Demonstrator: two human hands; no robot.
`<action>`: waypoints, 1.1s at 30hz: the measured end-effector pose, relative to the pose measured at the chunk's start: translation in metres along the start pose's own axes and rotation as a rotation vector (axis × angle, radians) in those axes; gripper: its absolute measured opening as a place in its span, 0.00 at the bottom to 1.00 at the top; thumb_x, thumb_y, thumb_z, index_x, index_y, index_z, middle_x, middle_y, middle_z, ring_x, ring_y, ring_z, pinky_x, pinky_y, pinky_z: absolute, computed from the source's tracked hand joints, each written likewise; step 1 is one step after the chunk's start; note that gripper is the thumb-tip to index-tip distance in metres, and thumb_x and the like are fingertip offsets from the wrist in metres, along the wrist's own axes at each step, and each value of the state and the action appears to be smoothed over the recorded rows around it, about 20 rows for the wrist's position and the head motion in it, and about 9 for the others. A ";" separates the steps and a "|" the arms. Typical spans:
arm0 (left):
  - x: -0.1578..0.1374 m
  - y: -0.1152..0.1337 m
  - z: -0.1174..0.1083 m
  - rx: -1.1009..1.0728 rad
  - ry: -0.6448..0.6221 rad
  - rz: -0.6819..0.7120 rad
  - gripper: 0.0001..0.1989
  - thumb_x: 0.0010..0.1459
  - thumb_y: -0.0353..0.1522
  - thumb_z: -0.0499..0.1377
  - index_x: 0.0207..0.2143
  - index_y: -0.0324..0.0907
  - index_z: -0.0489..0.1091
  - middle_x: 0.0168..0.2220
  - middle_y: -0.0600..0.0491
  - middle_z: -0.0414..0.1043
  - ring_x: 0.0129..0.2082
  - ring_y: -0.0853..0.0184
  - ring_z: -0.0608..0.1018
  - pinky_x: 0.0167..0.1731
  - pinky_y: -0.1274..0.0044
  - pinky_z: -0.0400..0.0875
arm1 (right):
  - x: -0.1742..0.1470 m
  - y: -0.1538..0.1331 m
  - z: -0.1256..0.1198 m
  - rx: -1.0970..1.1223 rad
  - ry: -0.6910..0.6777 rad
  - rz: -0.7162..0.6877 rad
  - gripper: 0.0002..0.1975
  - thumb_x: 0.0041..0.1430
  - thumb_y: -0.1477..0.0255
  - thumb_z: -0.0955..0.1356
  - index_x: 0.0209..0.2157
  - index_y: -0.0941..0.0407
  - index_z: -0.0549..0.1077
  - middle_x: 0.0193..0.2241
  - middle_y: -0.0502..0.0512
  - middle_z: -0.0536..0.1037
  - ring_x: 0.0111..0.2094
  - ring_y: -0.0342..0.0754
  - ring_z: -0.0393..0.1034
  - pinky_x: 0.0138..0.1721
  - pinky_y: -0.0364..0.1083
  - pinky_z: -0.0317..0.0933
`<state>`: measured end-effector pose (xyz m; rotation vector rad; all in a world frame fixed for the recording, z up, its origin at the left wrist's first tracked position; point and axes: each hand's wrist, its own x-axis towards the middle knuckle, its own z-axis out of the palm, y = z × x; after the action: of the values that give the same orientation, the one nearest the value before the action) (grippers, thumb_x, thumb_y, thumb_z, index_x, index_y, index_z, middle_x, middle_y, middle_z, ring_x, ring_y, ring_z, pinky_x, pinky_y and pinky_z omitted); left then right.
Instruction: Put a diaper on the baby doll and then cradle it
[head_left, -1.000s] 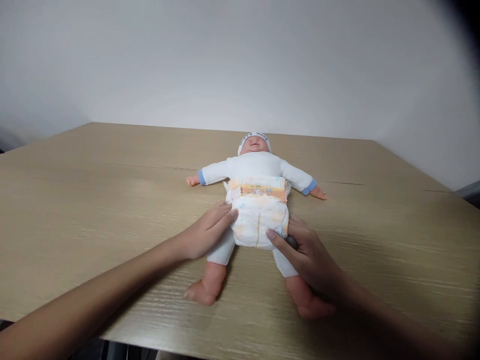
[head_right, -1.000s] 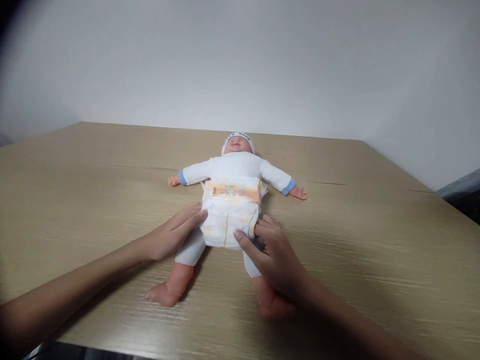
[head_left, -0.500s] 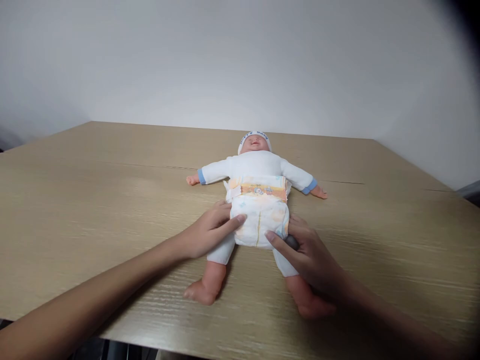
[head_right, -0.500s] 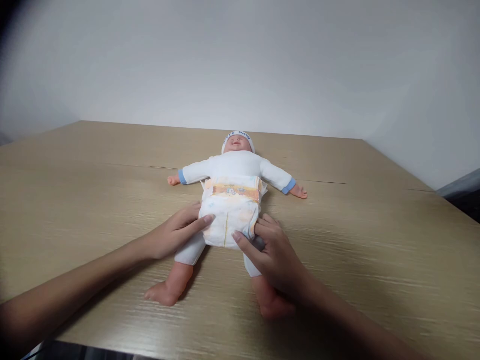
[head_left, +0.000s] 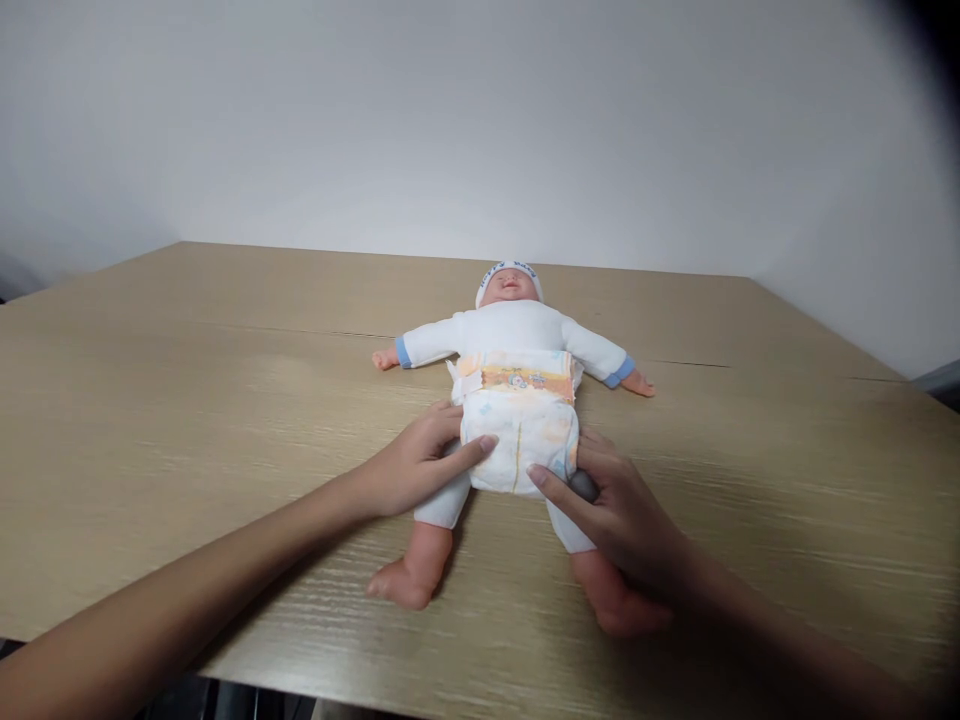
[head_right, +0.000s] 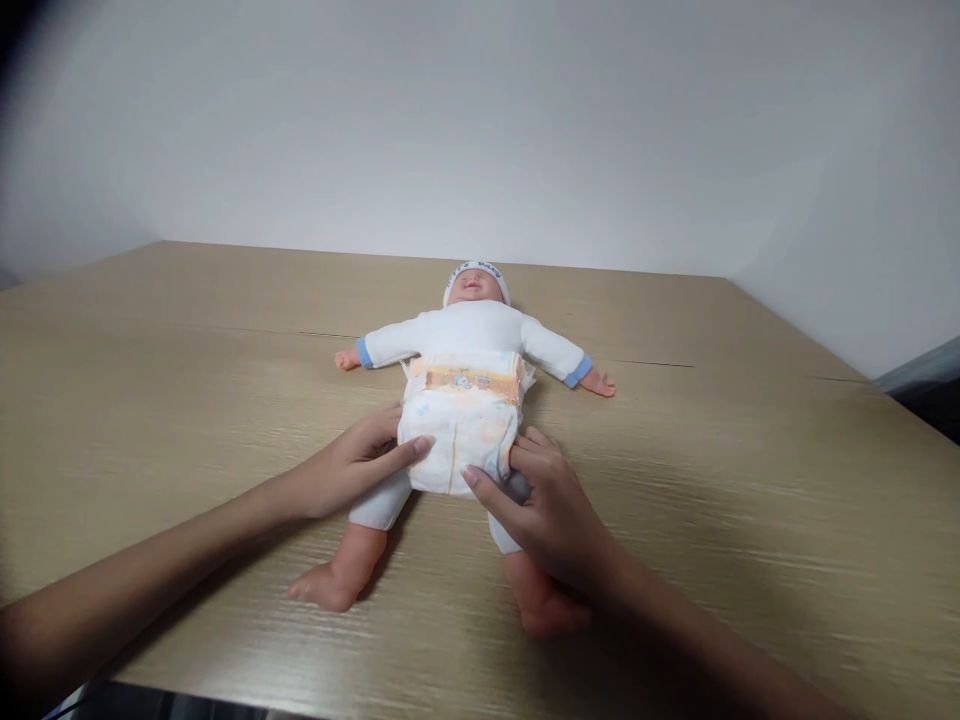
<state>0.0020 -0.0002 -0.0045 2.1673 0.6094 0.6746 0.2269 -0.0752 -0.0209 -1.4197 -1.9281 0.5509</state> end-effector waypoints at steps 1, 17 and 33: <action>0.000 0.000 0.000 0.001 0.001 -0.001 0.14 0.67 0.37 0.49 0.38 0.40 0.72 0.44 0.48 0.71 0.47 0.61 0.70 0.51 0.66 0.62 | 0.000 0.000 0.000 0.001 0.000 0.000 0.11 0.60 0.63 0.65 0.30 0.56 0.70 0.35 0.55 0.73 0.43 0.49 0.64 0.47 0.52 0.58; 0.000 -0.001 0.001 0.004 0.011 0.008 0.14 0.66 0.37 0.49 0.38 0.41 0.72 0.45 0.48 0.71 0.46 0.61 0.70 0.51 0.66 0.62 | 0.000 0.000 0.000 -0.003 0.010 0.002 0.12 0.59 0.63 0.65 0.27 0.57 0.69 0.33 0.55 0.73 0.41 0.49 0.64 0.45 0.50 0.59; 0.000 -0.001 0.000 0.015 0.016 0.009 0.15 0.66 0.38 0.48 0.38 0.40 0.72 0.43 0.48 0.71 0.45 0.61 0.70 0.50 0.67 0.63 | 0.001 -0.001 -0.001 0.011 -0.002 -0.003 0.11 0.60 0.64 0.65 0.29 0.56 0.69 0.35 0.54 0.73 0.42 0.48 0.63 0.46 0.50 0.58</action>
<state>0.0020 -0.0001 -0.0054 2.1816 0.6148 0.6948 0.2269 -0.0750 -0.0198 -1.4099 -1.9261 0.5611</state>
